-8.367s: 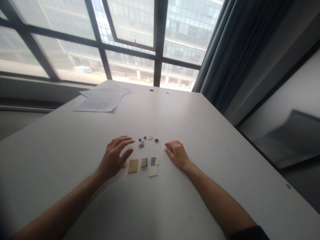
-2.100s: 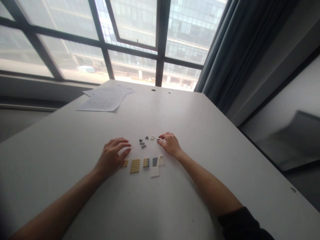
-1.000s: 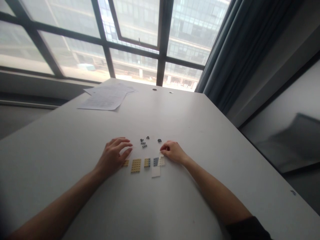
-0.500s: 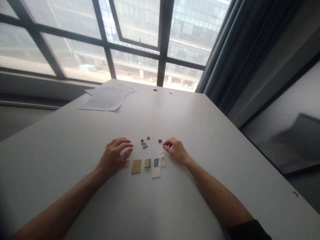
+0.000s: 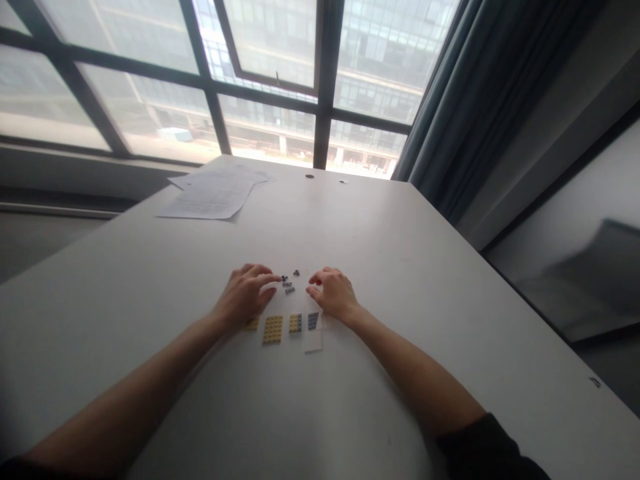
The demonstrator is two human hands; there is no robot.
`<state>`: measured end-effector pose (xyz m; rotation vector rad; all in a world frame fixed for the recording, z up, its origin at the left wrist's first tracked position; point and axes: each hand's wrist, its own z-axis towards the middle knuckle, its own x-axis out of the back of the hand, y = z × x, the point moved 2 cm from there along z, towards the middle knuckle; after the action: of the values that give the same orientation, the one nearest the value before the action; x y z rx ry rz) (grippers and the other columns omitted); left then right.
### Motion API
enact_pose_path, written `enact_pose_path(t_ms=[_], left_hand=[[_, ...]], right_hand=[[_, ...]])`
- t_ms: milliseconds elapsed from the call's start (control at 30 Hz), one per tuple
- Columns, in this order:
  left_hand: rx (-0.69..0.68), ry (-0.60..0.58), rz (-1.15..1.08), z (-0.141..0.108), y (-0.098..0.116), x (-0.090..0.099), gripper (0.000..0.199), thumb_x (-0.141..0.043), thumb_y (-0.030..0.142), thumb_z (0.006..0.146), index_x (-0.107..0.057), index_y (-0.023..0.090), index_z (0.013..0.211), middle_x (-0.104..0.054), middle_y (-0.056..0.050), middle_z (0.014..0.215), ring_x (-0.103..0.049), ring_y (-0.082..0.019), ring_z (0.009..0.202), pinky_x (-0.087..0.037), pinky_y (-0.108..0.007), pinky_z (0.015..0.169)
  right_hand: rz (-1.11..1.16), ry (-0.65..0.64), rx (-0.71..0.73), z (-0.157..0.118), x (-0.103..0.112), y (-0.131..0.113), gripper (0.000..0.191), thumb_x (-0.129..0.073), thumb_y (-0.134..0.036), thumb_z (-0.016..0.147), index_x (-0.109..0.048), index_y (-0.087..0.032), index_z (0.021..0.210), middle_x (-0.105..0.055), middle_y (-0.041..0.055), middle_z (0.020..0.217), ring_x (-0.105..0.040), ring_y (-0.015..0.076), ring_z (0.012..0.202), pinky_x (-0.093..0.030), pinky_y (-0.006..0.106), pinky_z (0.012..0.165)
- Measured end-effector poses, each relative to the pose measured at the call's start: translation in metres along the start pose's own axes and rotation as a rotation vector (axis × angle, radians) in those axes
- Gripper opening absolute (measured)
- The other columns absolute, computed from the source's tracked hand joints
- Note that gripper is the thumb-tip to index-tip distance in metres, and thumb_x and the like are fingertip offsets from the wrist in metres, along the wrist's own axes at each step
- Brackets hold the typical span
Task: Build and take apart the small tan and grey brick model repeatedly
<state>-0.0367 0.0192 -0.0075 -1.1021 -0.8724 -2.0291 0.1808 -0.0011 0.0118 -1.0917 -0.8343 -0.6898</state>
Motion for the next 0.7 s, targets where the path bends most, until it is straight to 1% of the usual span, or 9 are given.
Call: enact_pose_path(t_ms=[67, 133, 233, 300, 400, 467, 533, 633, 700], left_hand=[[-0.005, -0.017, 0.03, 0.006, 0.003, -0.004, 0.023, -0.056, 0.026, 0.081, -0.071, 0.028, 0.099, -0.066, -0.007, 0.097, -0.053, -0.027, 0.095, -0.039, -0.045, 0.086], [-0.016, -0.032, 0.048, 0.01, 0.006, -0.007, 0.023, -0.055, 0.026, 0.082, -0.071, 0.028, 0.097, -0.066, -0.007, 0.093, -0.053, -0.026, 0.092, -0.04, -0.043, 0.083], [-0.04, -0.047, 0.055, 0.013, 0.009, -0.008, 0.021, -0.053, 0.025, 0.084, -0.073, 0.028, 0.091, -0.065, -0.007, 0.09, -0.053, -0.026, 0.09, -0.039, -0.042, 0.081], [-0.055, -0.053, 0.055, 0.014, 0.01, -0.006, 0.02, -0.053, 0.025, 0.084, -0.073, 0.028, 0.087, -0.065, -0.007, 0.089, -0.053, -0.025, 0.089, -0.038, -0.042, 0.08], [-0.082, -0.067, 0.052, 0.015, 0.007, -0.002, 0.02, -0.054, 0.023, 0.084, -0.073, 0.029, 0.084, -0.064, -0.006, 0.089, -0.052, -0.024, 0.089, -0.038, -0.041, 0.08], [-0.111, -0.082, 0.046, 0.014, 0.004, -0.001, 0.019, -0.055, 0.023, 0.084, -0.073, 0.03, 0.081, -0.064, -0.005, 0.09, -0.052, -0.023, 0.09, -0.038, -0.039, 0.081], [-0.127, -0.084, 0.041, 0.013, 0.001, 0.0, 0.019, -0.056, 0.023, 0.084, -0.073, 0.031, 0.083, -0.065, -0.005, 0.094, -0.052, -0.023, 0.091, -0.038, -0.039, 0.081], [-0.072, -0.028, 0.052, 0.009, -0.001, 0.001, 0.021, -0.056, 0.021, 0.083, -0.071, 0.03, 0.096, -0.065, -0.006, 0.097, -0.053, -0.024, 0.093, -0.039, -0.039, 0.081], [-0.011, 0.003, 0.06, 0.006, 0.0, 0.002, 0.019, -0.055, 0.024, 0.084, -0.071, 0.026, 0.095, -0.065, -0.007, 0.095, -0.053, -0.025, 0.093, -0.039, -0.039, 0.081]], right_hand=[[-0.032, -0.044, 0.004, 0.009, -0.009, -0.012, 0.015, -0.065, -0.031, 0.08, -0.07, -0.021, 0.089, -0.066, 0.0041, 0.09, -0.059, 0.016, 0.08, -0.043, 0.028, 0.076], [-0.075, -0.06, -0.01, 0.016, -0.017, -0.02, 0.018, -0.066, -0.036, 0.08, -0.07, -0.022, 0.089, -0.066, 0.0047, 0.093, -0.06, 0.0173, 0.082, -0.043, 0.029, 0.077], [-0.137, -0.074, -0.034, 0.022, -0.029, -0.024, 0.022, -0.065, -0.042, 0.079, -0.07, -0.023, 0.089, -0.065, 0.0061, 0.094, -0.06, 0.0194, 0.085, -0.043, 0.03, 0.077], [-0.169, -0.077, -0.033, 0.022, -0.032, -0.025, 0.02, -0.063, -0.04, 0.081, -0.069, -0.022, 0.089, -0.065, 0.0065, 0.092, -0.059, 0.0199, 0.085, -0.042, 0.029, 0.075], [-0.187, -0.082, 0.003, 0.021, -0.031, -0.023, 0.014, -0.059, -0.03, 0.082, -0.069, -0.023, 0.088, -0.064, 0.0055, 0.09, -0.059, 0.0191, 0.084, -0.042, 0.028, 0.074], [-0.17, -0.103, 0.048, 0.021, -0.028, -0.022, 0.014, -0.057, -0.024, 0.081, -0.069, -0.023, 0.087, -0.064, 0.0045, 0.09, -0.058, 0.0184, 0.084, -0.041, 0.028, 0.074], [-0.147, -0.121, 0.079, 0.021, -0.025, -0.02, 0.016, -0.056, -0.021, 0.081, -0.07, -0.024, 0.088, -0.064, 0.0041, 0.09, -0.058, 0.018, 0.084, -0.041, 0.028, 0.076], [-0.135, -0.114, 0.085, 0.021, -0.024, -0.018, 0.016, -0.056, -0.022, 0.082, -0.07, -0.022, 0.091, -0.064, 0.0049, 0.092, -0.057, 0.0181, 0.086, -0.041, 0.028, 0.079], [-0.151, -0.085, 0.095, 0.021, -0.024, -0.019, 0.015, -0.058, -0.026, 0.083, -0.07, -0.021, 0.09, -0.065, 0.0054, 0.092, -0.056, 0.019, 0.09, -0.039, 0.03, 0.084]])
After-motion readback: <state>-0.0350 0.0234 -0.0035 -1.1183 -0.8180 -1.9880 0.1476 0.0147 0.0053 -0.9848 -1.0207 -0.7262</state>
